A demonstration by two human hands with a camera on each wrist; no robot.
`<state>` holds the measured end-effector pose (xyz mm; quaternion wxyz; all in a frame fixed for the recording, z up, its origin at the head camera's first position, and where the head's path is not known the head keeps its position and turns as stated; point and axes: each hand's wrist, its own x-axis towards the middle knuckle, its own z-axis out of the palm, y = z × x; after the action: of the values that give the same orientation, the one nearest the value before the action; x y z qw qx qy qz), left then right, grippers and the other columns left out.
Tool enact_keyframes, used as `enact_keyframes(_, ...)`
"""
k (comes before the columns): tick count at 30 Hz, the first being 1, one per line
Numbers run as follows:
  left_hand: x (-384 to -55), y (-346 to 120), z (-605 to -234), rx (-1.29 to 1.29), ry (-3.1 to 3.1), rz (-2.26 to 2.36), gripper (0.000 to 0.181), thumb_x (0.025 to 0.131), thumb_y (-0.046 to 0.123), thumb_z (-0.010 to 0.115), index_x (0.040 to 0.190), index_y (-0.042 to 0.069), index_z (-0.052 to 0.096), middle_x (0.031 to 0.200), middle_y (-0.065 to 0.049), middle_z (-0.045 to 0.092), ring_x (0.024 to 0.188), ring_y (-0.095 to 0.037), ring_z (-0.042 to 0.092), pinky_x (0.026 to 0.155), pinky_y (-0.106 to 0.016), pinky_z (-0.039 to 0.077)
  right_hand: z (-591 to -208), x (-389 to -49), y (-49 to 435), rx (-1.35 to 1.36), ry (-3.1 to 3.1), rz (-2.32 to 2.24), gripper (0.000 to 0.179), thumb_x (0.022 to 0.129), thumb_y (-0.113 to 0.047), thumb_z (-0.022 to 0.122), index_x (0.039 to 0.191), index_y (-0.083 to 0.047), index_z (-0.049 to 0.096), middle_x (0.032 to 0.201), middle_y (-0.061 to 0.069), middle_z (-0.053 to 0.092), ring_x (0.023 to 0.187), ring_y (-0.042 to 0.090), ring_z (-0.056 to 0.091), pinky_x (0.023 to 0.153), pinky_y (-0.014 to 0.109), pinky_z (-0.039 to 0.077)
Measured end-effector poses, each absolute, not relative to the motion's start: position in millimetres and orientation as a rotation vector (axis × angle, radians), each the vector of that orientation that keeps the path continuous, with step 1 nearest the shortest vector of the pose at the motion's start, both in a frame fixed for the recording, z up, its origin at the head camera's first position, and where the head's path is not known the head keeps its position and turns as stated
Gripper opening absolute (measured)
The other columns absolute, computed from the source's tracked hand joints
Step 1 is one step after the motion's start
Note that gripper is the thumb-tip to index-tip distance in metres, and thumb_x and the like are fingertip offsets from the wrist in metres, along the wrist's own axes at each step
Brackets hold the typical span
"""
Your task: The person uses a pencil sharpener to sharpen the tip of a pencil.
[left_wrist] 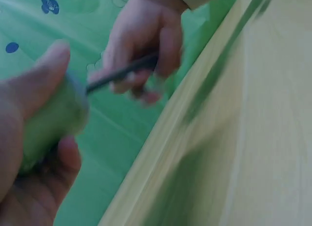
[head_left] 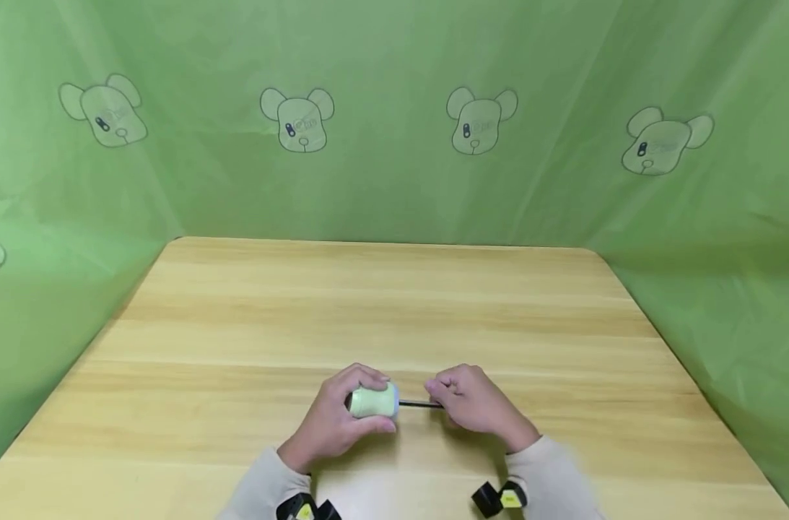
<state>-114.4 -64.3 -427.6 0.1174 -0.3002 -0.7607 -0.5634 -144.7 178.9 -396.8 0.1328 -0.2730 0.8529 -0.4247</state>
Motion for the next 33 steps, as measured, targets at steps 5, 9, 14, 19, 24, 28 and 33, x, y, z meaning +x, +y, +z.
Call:
enact_keyframes(5, -116.0, -65.2, -424.8, -0.599, -2.296, -1.699, 0.043, 0.072, 0.015, 0.085, 0.106, 0.008, 0.060, 0.105, -0.008, 0.065, 0.080, -0.018, 0.057, 0.060, -0.027, 0.052, -400.4, -138.3, 167.1, -0.959, 3.011, -1.039, 0.011, 0.088, -0.022, 0.072, 0.081, -0.016, 0.069, 0.070, -0.014, 0.057, 0.057, -0.001, 0.047, 0.049, 0.020, 0.043)
enact_keyframes(9, -117.9, -67.9, -422.5, -0.612, -2.382, -1.450, 0.045, 0.071, 0.018, 0.086, 0.106, 0.007, 0.059, 0.099, -0.003, 0.062, 0.074, -0.014, 0.053, 0.057, -0.024, 0.049, -403.0, -134.9, 161.4, -1.087, 3.223, -0.913, 0.014, 0.078, -0.023, 0.082, 0.083, -0.018, 0.070, 0.074, -0.013, 0.061, 0.059, -0.001, 0.048, 0.050, 0.018, 0.043)
enact_keyframes(14, -118.2, -71.0, -420.2, -0.720, -2.437, -1.132, 0.057, 0.062, 0.025, 0.089, 0.106, 0.007, 0.058, 0.101, -0.004, 0.061, 0.082, -0.016, 0.055, 0.064, -0.025, 0.052, -406.1, -131.0, 154.3, -1.101, 3.383, -0.682, 0.020, 0.077, -0.024, 0.083, 0.076, -0.019, 0.064, 0.069, -0.012, 0.056, 0.051, 0.000, 0.041, 0.045, 0.020, 0.038)
enact_keyframes(19, -121.1, -71.2, -419.0, -0.804, -2.382, -0.794, 0.060, 0.062, 0.028, 0.090, 0.113, 0.011, 0.064, 0.103, -0.007, 0.063, 0.095, -0.024, 0.059, 0.081, -0.038, 0.054, -407.9, -128.2, 148.2, -1.132, 3.410, -0.615, 0.017, 0.079, -0.024, 0.082, 0.081, -0.018, 0.066, 0.070, -0.011, 0.060, 0.050, 0.001, 0.045, 0.041, 0.017, 0.033)
enact_keyframes(24, -126.4, -75.1, -417.9, -0.834, -2.326, -0.683, 0.052, 0.064, 0.022, 0.090, 0.112, 0.013, 0.070, 0.103, -0.009, 0.065, 0.094, -0.025, 0.061, 0.084, -0.041, 0.054, -407.1, -129.3, 150.6, -1.077, 3.408, -0.652, 0.013, 0.079, -0.026, 0.081, 0.081, -0.020, 0.070, 0.072, -0.012, 0.063, 0.053, 0.001, 0.051, 0.041, 0.017, 0.036)
enact_keyframes(28, -130.2, -85.8, -417.2, -0.696, -2.318, -0.738, 0.054, 0.060, 0.015, 0.092, 0.109, 0.009, 0.071, 0.101, -0.011, 0.066, 0.093, -0.027, 0.062, 0.083, -0.041, 0.056, -404.4, -131.9, 160.3, -0.961, 3.428, -0.691, 0.012, 0.080, -0.025, 0.081, 0.079, -0.021, 0.070, 0.074, -0.011, 0.066, 0.057, 0.005, 0.058, 0.042, 0.022, 0.040)
enact_keyframes(33, -131.8, -96.4, -417.2, -0.589, -2.303, -0.805, 0.055, 0.058, 0.013, 0.093, 0.108, 0.007, 0.071, 0.100, -0.012, 0.066, 0.091, -0.028, 0.062, 0.077, -0.036, 0.058, -401.5, -136.1, 170.1, -0.878, 3.421, -0.754, 0.010, 0.081, -0.022, 0.079, 0.081, -0.019, 0.071, 0.078, -0.008, 0.068, 0.062, 0.009, 0.062, 0.045, 0.027, 0.045)
